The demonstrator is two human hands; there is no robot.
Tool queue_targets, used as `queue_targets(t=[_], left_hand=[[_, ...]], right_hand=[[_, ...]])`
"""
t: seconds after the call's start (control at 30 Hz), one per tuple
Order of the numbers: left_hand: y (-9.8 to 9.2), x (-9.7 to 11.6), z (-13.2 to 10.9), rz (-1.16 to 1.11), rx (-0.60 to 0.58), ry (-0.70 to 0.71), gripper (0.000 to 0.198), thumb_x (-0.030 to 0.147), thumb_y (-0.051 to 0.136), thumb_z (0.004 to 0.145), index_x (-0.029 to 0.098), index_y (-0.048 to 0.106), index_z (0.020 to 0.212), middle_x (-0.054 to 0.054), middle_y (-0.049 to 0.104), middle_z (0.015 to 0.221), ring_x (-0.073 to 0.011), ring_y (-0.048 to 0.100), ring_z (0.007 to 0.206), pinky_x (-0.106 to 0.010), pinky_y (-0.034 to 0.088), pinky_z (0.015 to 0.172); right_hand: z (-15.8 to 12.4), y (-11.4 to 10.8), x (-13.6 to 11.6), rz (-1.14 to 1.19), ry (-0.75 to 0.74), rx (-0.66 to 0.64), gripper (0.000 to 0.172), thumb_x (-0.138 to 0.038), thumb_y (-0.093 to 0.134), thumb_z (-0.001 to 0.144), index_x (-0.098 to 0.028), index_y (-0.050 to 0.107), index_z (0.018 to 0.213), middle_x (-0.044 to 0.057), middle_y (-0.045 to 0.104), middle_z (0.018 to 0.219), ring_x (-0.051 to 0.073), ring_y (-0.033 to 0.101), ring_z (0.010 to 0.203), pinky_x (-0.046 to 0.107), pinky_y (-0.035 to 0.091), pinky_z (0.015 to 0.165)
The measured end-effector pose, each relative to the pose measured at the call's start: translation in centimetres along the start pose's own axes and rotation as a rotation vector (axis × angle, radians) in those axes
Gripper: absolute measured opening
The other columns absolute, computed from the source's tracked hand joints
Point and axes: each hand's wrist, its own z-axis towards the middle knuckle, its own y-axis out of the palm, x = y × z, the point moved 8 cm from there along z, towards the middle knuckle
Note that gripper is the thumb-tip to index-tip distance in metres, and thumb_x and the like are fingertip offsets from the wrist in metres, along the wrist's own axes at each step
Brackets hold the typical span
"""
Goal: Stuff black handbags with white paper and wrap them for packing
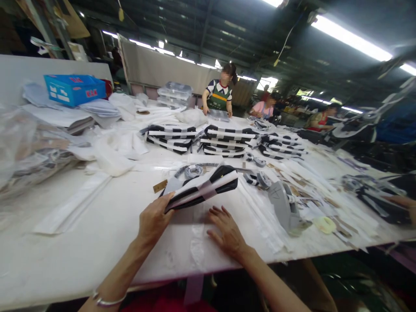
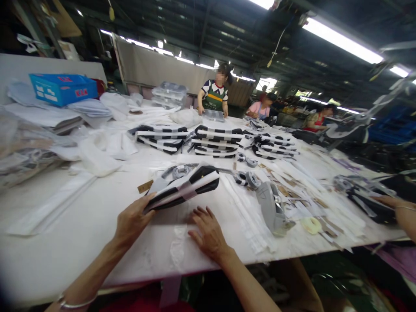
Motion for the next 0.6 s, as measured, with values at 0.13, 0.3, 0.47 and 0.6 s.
queue_targets(t=[0.13, 0.3, 0.47, 0.6], left_hand=[[0.3, 2.8, 0.9, 0.033, 0.037, 0.173, 0.04, 0.012, 0.054, 0.085, 0.018, 0.057, 0.124, -0.008, 0.072, 0.112, -0.0216, 0.069, 0.094, -0.032, 0.053, 0.08], [1.8, 7.2, 0.8, 0.007, 0.035, 0.394, 0.033, 0.01, 0.049, 0.091, 0.015, 0.058, 0.123, -0.009, 0.071, 0.115, -0.0216, 0.066, 0.1, -0.034, 0.05, 0.082], [3.2, 8.7, -1.9, 0.005, 0.033, 0.45, 0.035, 0.008, 0.04, 0.095, 0.015, 0.058, 0.124, -0.01, 0.069, 0.117, -0.0206, 0.064, 0.107, -0.034, 0.048, 0.087], [3.4, 8.7, -2.9, 0.033, 0.025, 0.46, 0.038, 0.008, 0.038, 0.096, 0.014, 0.057, 0.128, -0.011, 0.067, 0.121, -0.0212, 0.06, 0.113, -0.036, 0.047, 0.092]], right_hand=[[-1.6, -1.6, -3.8, 0.107, -0.108, 0.033, 0.034, -0.027, 0.058, 0.091, -0.017, 0.06, 0.124, 0.012, 0.068, 0.12, 0.025, 0.059, 0.119, 0.047, 0.047, 0.105], [0.3, -6.1, -5.2, 0.178, -0.175, 0.178, 0.029, -0.014, 0.056, 0.09, -0.022, 0.063, 0.116, 0.009, 0.072, 0.104, 0.022, 0.066, 0.102, 0.041, 0.053, 0.092], [4.2, -9.7, -0.7, 0.145, -0.006, 0.361, 0.018, -0.016, 0.057, 0.091, -0.023, 0.068, 0.103, 0.007, 0.073, 0.094, 0.021, 0.067, 0.09, 0.037, 0.053, 0.084], [9.0, -7.0, 4.8, 0.169, 0.249, 0.206, 0.015, -0.025, 0.058, 0.089, -0.022, 0.072, 0.087, 0.004, 0.074, 0.087, 0.02, 0.067, 0.083, 0.033, 0.051, 0.08]])
